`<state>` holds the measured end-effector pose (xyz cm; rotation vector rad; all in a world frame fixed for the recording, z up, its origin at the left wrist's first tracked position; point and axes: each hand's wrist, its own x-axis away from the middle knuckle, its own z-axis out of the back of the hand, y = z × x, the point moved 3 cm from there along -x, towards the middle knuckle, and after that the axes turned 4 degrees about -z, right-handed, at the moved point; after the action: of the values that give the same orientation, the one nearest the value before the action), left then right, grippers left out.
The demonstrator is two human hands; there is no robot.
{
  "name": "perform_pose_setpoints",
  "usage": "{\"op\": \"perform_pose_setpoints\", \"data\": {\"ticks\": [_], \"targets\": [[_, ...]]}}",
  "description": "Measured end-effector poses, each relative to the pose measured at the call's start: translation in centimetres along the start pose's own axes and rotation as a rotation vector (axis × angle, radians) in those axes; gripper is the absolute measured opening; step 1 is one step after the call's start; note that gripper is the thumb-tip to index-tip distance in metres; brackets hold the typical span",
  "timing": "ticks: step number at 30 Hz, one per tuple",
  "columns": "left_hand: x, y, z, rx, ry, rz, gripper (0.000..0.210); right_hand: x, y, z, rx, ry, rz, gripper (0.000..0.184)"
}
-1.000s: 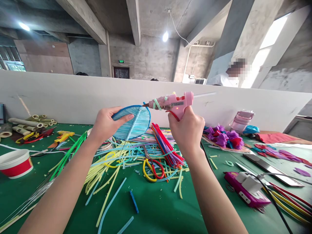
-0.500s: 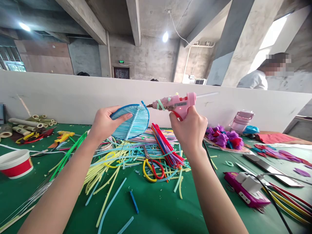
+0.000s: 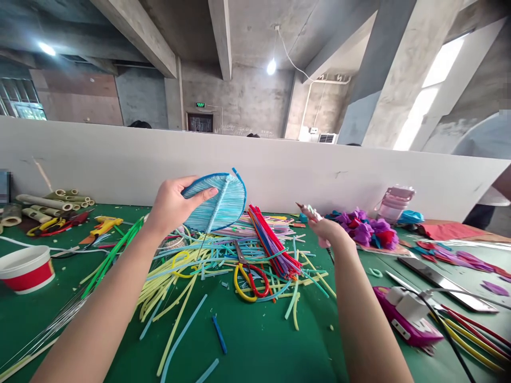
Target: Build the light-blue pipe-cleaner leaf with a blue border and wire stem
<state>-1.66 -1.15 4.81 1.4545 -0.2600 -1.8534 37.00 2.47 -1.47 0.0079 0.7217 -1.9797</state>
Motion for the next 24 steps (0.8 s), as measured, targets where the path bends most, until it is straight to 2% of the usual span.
{"op": "perform_pose_setpoints", "data": {"ticks": [4, 7, 10, 11, 12, 14, 16, 18, 24], "targets": [[0.0, 0.2, 0.0, 0.035, -0.017, 0.007, 0.038, -0.7, 3.6, -0.4, 0.102, -0.169, -0.171, 0.015], [0.2, 0.5, -0.1, 0.032, -0.029, 0.010, 0.038, -1.0, 3.4, 1.4, 0.117, -0.191, -0.168, 0.012], [0.5, 1.0, -0.1, 0.022, -0.048, 0.013, 0.040, 0.7, -0.3, 4.6, -0.022, -0.061, 0.035, 0.021], [0.6, 1.1, -0.2, 0.030, -0.057, 0.014, 0.040, 2.0, -2.4, 5.8, -0.283, 0.050, 0.231, 0.027], [0.7, 1.3, -0.2, 0.046, -0.066, 0.017, 0.041, 3.6, -4.4, 6.7, -0.550, 0.053, 0.417, 0.032], [0.9, 1.6, -0.4, 0.092, -0.091, 0.034, 0.042, 7.0, -8.1, 7.1, -0.900, -0.095, 0.639, 0.030], [1.1, 1.9, -0.5, 0.135, -0.119, 0.056, 0.043, 9.5, -10.7, 6.7, -1.058, -0.163, 0.697, 0.024], [1.1, 2.0, -0.6, 0.155, -0.132, 0.068, 0.043, 10.8, -12.1, 5.7, -1.111, -0.188, 0.701, 0.021], [0.8, 1.7, -0.8, 0.180, -0.144, 0.059, 0.037, 10.6, -12.5, 3.7, -1.225, -0.257, 0.696, 0.016]]}}
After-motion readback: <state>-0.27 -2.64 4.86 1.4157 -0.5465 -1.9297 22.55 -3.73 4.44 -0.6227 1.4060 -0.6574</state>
